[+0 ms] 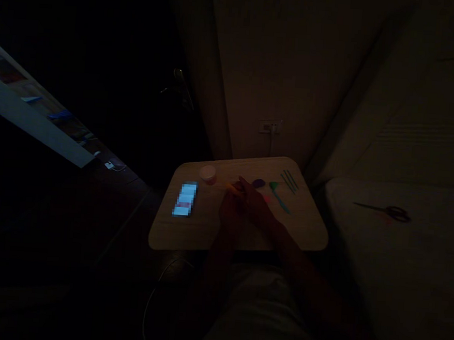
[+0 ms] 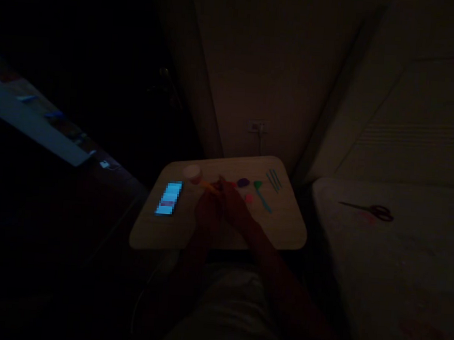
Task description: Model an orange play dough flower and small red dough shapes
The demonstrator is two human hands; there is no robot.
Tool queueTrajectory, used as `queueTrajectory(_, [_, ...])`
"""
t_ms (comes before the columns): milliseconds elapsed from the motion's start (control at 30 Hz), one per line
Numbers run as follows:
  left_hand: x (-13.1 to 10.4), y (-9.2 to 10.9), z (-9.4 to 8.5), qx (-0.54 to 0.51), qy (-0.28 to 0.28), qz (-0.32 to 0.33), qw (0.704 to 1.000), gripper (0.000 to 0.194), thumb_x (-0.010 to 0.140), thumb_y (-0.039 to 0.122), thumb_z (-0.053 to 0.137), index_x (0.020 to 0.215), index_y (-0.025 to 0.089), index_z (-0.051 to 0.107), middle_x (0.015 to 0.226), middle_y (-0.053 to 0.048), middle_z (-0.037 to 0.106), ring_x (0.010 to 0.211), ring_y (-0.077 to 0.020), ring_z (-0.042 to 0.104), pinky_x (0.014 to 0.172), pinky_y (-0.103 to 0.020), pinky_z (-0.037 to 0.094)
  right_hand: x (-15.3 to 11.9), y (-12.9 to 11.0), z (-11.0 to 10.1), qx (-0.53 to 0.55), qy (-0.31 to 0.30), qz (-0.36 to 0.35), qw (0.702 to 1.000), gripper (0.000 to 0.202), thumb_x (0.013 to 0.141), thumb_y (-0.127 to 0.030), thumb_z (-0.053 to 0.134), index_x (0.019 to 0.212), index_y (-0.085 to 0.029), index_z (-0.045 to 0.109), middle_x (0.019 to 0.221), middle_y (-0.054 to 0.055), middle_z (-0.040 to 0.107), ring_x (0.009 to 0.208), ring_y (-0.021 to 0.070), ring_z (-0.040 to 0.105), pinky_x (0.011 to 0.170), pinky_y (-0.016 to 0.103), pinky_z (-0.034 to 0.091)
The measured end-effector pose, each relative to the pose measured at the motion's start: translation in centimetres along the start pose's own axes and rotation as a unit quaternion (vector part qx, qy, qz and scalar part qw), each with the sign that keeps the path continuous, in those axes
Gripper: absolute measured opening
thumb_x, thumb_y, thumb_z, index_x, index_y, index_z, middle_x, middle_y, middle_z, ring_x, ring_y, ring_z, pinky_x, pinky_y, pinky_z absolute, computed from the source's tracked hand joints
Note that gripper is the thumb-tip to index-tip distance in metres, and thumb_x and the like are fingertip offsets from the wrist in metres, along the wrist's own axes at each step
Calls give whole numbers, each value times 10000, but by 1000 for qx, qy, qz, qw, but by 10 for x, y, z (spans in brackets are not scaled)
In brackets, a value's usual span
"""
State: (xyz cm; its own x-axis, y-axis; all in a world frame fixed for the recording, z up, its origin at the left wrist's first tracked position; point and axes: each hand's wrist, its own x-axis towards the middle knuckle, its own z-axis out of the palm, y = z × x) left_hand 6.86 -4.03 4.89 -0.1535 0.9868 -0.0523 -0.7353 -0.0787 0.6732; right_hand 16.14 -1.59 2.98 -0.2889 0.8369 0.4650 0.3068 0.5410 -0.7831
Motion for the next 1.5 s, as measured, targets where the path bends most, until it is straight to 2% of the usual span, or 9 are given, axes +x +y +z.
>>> queueTrajectory(133, [4,-4,-20,94,2,28,995,277,919,330,588,1142,191,674,1213,-89,705,1232,-237,627,1140,-400,428,0,1,7,-62,-34,-5,997,480,1033,-225,366,1497,-162,474,1416,167,615,1261,258,608,1064,447,500])
queueTrajectory(267, [0,7,-44,257,9,146,955,470,873,319,603,1333,223,576,1430,-98,588,1361,-252,537,1179,-414,394,-6,-1,1,-167,-53,-32,984,404,1031,-196,392,1372,-171,609,1298,149,679,1173,271,630,1028,437,503])
queueTrajectory(333, [-10,16,-53,388,24,257,885,521,903,351,566,1402,209,517,1504,-129,512,1425,-285,469,1210,-467,354,-11,-3,-1,-238,-64,-38,968,368,1023,-195,435,1324,-181,648,1213,144,702,1116,290,629,992,448,502])
queueTrajectory(400, [-24,21,-59,553,-14,341,760,600,917,352,573,1477,180,445,1571,-169,432,1491,-320,373,1248,-535,270,-17,-5,0,-299,-90,-38,949,316,1003,-186,489,1253,-175,683,1144,147,712,1078,305,620,951,448,503])
queueTrajectory(467, [-36,19,-63,677,-85,357,638,594,937,309,544,1501,164,425,1578,-182,435,1534,-341,299,1262,-594,197,-23,-4,4,-330,-119,-32,936,250,979,-162,524,1145,-148,711,1096,156,716,1052,306,618,922,435,511])
queueTrajectory(567, [-47,6,-72,760,-128,308,558,632,951,221,461,1557,100,327,1612,-214,383,1560,-343,245,1248,-615,246,-34,0,13,-319,-128,-40,938,260,961,-107,500,1122,-121,703,1116,159,719,1050,289,631,949,429,530])
queueTrajectory(767, [-52,-8,-91,804,-138,271,511,659,965,170,408,1602,113,248,1620,-195,384,1543,-332,302,1240,-606,310,-65,4,16,-304,-75,-78,947,515,927,-67,437,1430,-33,543,1480,241,544,1392,340,505,1162,536,445])
queueTrajectory(1033, [-76,-13,-95,811,-126,260,508,657,989,139,348,1623,102,182,1642,-226,324,1552,-325,277,1230,-587,348,-93,1,21,-295,-99,-89,946,600,919,-46,392,1516,-20,444,1564,241,447,1500,330,383,1209,571,391])
queueTrajectory(1500, [-3,5,-87,823,-170,235,488,551,981,178,360,1518,67,411,1548,-240,471,1489,-343,406,1212,-590,364,-25,27,25,-292,-132,-74,944,535,919,-89,454,1425,71,517,1486,318,503,1457,349,445,1224,528,373])
